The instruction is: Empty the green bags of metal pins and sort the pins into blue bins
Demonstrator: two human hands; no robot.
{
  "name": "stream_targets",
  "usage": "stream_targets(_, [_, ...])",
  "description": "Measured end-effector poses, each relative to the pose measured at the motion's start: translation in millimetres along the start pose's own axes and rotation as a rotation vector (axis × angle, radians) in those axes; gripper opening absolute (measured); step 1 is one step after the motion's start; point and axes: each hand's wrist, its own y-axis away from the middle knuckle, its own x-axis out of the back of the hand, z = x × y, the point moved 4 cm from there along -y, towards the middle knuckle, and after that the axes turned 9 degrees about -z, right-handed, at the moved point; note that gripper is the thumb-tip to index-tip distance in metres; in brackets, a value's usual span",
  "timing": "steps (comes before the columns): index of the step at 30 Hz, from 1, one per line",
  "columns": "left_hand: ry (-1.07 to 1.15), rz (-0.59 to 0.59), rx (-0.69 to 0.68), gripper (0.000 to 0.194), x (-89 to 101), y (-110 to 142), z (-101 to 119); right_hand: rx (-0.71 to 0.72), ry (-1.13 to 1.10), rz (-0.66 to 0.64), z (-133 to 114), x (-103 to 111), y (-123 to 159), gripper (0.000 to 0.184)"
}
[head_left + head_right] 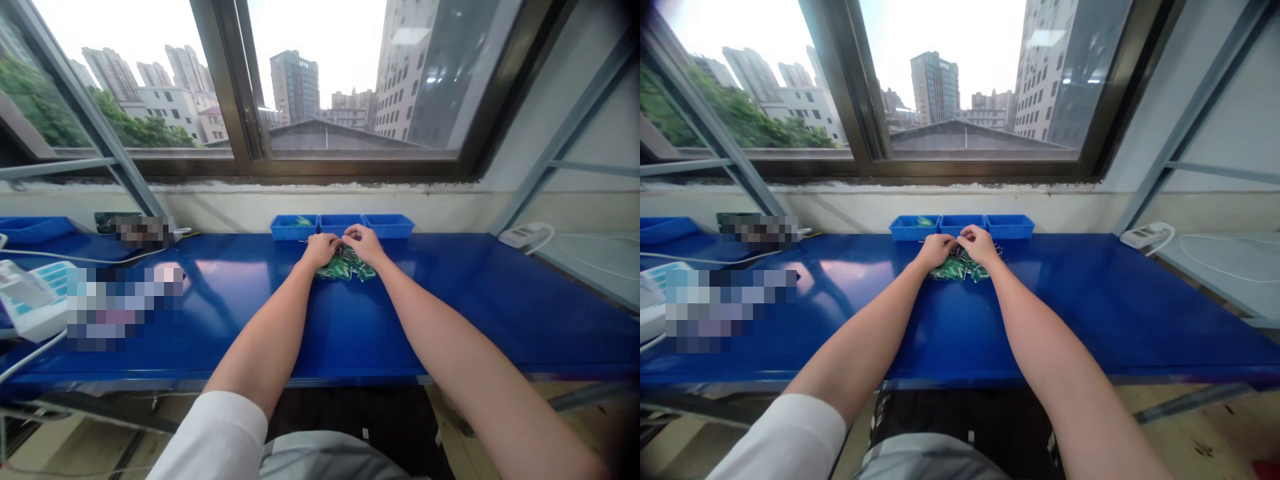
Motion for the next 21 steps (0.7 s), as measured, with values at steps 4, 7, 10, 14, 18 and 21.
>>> stream_targets(4, [0.024,0.011,0.005,0.029,-1.2,-0.7,-1.0,0.02,-0.022,0.001,-0.4,2.9,-2.2,0.015])
stream_targets(7, [0.08,0.084,0.013,0.03,-1.9,-1.4,-3.9,-0.015,-0.07,0.055,3.0,8.2,-3.1,0.017])
stream_targets(10, [0.105,0.151,0.059,0.039,-2.6,-1.7,-8.5,-0.097,-0.057,0.168,8.6,17.7,-2.4,0.019])
stream_targets(14, [0.075,0.132,0.101,0.036,-4.5,-2.0,-10.9,-0.188,0.048,0.322,15.0,33.0,-0.1,0.026])
stream_targets(18, [0.039,0.108,0.12,0.031,-4.8,-1.8,-10.8,-0.256,0.211,0.339,16.8,41.7,0.5,0.045])
stream_targets(21, [0.029,0.099,0.117,0.029,-5.3,-2.0,-10.7,-0.372,0.354,0.266,18.4,42.5,0.6,0.057])
